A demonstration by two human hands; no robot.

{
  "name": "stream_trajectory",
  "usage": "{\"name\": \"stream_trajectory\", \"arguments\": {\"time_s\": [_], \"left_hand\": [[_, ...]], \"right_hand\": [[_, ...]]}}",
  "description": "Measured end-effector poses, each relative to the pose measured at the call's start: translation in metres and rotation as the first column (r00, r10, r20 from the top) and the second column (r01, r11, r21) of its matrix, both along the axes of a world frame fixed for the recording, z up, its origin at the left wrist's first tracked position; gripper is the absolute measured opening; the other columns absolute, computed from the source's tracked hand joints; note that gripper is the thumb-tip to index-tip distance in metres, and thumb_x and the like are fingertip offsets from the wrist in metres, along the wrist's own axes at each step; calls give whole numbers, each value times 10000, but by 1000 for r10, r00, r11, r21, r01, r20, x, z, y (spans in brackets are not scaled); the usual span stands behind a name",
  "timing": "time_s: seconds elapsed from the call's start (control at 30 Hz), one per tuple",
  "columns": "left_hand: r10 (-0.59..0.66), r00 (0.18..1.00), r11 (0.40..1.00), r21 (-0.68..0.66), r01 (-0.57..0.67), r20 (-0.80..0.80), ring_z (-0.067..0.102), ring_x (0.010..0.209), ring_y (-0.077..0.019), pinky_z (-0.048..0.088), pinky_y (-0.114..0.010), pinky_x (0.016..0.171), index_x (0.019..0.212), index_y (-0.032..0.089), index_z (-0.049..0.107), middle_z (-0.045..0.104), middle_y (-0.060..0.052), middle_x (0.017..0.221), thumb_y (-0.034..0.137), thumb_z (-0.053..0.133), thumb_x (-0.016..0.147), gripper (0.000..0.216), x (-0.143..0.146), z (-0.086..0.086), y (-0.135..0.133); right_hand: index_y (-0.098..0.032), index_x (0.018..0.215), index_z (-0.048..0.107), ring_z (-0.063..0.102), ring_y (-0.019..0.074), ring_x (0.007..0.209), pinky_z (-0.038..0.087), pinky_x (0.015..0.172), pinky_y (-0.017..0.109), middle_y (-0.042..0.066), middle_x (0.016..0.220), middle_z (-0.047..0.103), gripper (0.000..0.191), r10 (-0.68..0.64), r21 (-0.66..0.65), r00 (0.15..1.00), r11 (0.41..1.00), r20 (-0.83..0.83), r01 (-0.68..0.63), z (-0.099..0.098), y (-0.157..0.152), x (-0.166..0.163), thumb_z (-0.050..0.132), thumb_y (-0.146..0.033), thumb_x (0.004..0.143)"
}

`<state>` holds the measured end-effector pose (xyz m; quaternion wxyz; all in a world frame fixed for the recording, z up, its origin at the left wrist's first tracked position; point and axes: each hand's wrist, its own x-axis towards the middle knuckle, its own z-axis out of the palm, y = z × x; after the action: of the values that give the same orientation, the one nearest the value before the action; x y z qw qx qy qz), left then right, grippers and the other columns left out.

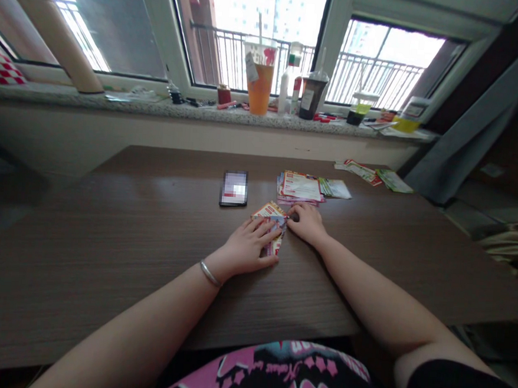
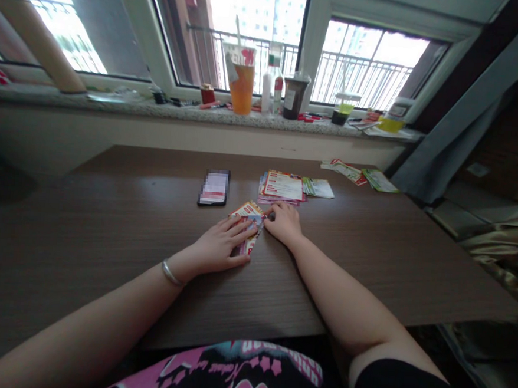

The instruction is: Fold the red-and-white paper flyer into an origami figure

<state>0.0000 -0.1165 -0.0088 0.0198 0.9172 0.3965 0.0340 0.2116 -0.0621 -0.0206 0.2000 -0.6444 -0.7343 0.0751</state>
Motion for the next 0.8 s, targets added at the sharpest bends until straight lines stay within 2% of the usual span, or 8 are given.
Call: {"name": "stream_trajectory", "arguments": {"time_s": [0.37,0.6,0.8], "left_hand": [[1,1000,1000,-2,-1,17,236,1425,-306,169,-457,1154,1453,294,351,344,-36,1530,684,377,856,713,-5,0,4],[0,1000,1000,-5,0,21,235,1425,-306,166,-456,1155,1459,298,339,332,-33,1536,678,382,859,712,-4,0,5],[2,1000,1000,4,-3,25,218,1432,-303,149,-461,1162,1461,284,338,342,-43,1530,679,371,865,716,-3,2,7]], "right_hand": [[-227,822,693,534,255,1070,403,958,414,56,1142,627,124,-21,57,1000,998,-16,22,-2,10,-3,582,-268,787],[-218,861,669,552,252,1032,413,927,396,61,1077,653,137,-58,62,998,996,27,56,1,9,-3,538,-250,833],[-188,982,632,565,239,1023,423,923,367,87,1059,652,172,-8,96,1000,995,20,6,8,4,-5,543,-230,842]]}}
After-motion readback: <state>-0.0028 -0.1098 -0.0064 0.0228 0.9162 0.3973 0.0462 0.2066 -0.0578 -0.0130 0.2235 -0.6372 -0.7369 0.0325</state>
